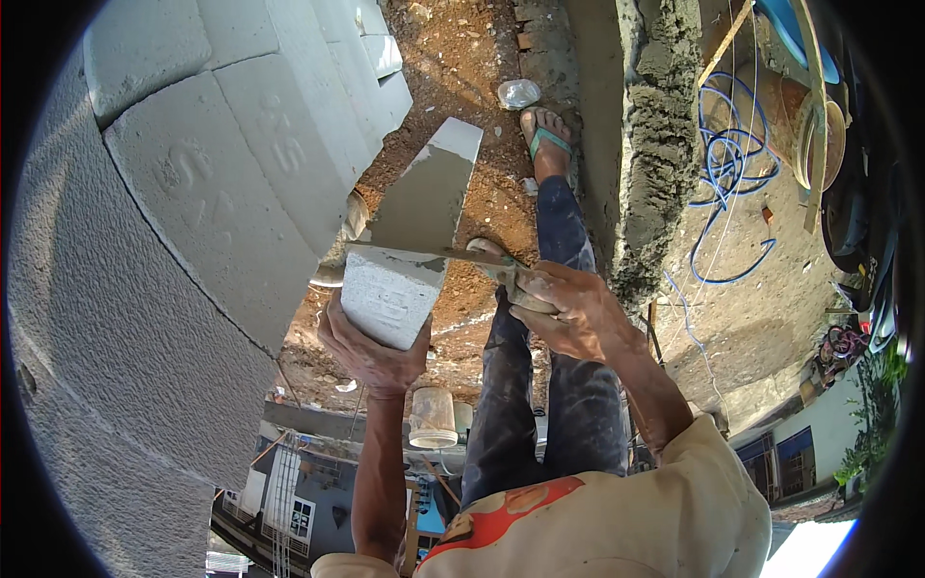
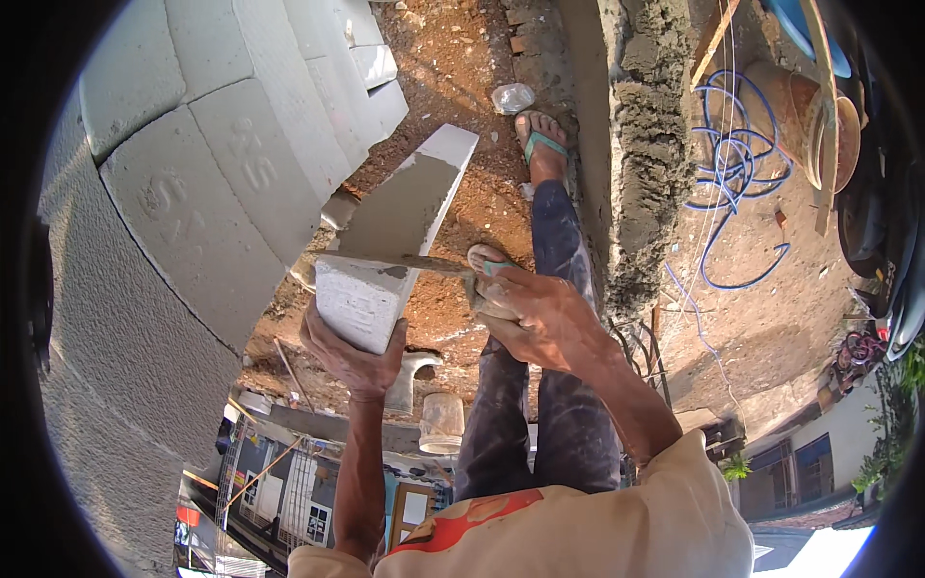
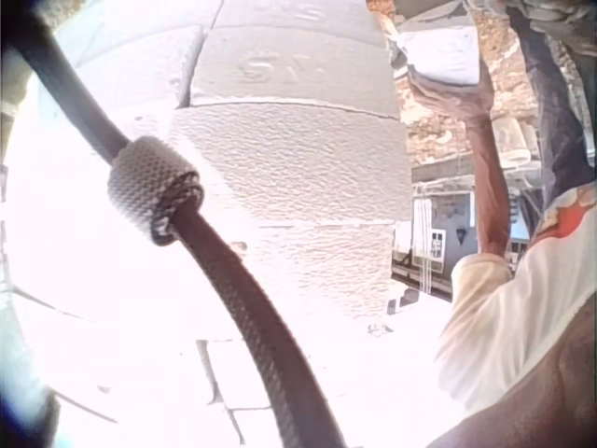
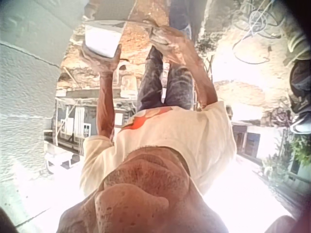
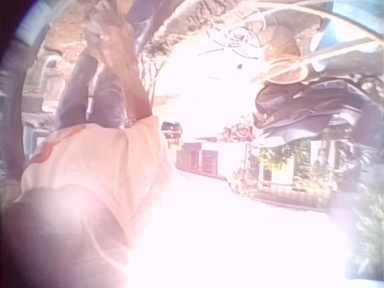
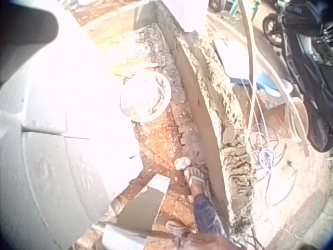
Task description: The person applies mortar to a concrete block using a trowel, places it onto a wall, and taps it with a hammer. The person then measures the wall using a tape measure and spreads mortar along the wall edge using a trowel.
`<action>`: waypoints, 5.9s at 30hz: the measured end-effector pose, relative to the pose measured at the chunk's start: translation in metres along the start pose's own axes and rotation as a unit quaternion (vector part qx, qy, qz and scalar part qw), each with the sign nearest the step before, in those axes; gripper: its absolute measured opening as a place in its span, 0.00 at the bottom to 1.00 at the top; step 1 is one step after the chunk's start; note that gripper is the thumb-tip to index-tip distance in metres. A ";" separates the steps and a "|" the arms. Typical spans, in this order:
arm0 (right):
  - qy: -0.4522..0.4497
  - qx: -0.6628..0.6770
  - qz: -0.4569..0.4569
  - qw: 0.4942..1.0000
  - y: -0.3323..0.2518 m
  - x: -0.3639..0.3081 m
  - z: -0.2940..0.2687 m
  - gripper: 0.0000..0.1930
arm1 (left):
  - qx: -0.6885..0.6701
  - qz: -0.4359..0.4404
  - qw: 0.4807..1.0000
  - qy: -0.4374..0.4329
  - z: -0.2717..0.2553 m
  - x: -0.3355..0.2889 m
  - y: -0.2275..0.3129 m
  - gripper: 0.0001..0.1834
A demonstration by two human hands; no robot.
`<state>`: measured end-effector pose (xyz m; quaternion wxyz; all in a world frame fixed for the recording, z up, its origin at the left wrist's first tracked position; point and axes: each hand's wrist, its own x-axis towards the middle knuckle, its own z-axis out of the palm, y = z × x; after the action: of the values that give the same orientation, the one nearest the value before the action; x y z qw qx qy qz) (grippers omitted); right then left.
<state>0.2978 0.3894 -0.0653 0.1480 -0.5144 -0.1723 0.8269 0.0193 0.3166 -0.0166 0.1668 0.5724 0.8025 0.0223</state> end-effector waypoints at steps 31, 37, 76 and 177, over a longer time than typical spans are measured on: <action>0.191 -0.802 -0.199 0.530 -0.290 0.379 0.021 0.15 | 0.030 -0.020 0.999 0.014 -0.012 0.002 0.003 0.63; 0.204 -0.794 -0.223 0.528 -0.314 0.474 0.032 0.12 | 0.013 -0.028 0.999 -0.016 0.001 0.001 0.003 0.64; 0.033 -0.715 0.028 0.698 0.089 0.161 -0.046 0.16 | 0.002 -0.031 0.999 -0.031 0.000 0.005 0.002 0.65; 0.020 -0.791 -0.204 0.576 -0.299 0.418 0.056 0.10 | -0.119 -0.367 0.890 -0.243 -0.052 0.031 0.026 0.54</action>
<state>0.0894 0.8270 -0.2459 -0.1491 -0.3950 -0.8555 0.2996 0.0188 0.3621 0.0308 0.4199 0.2002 0.8811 -0.0848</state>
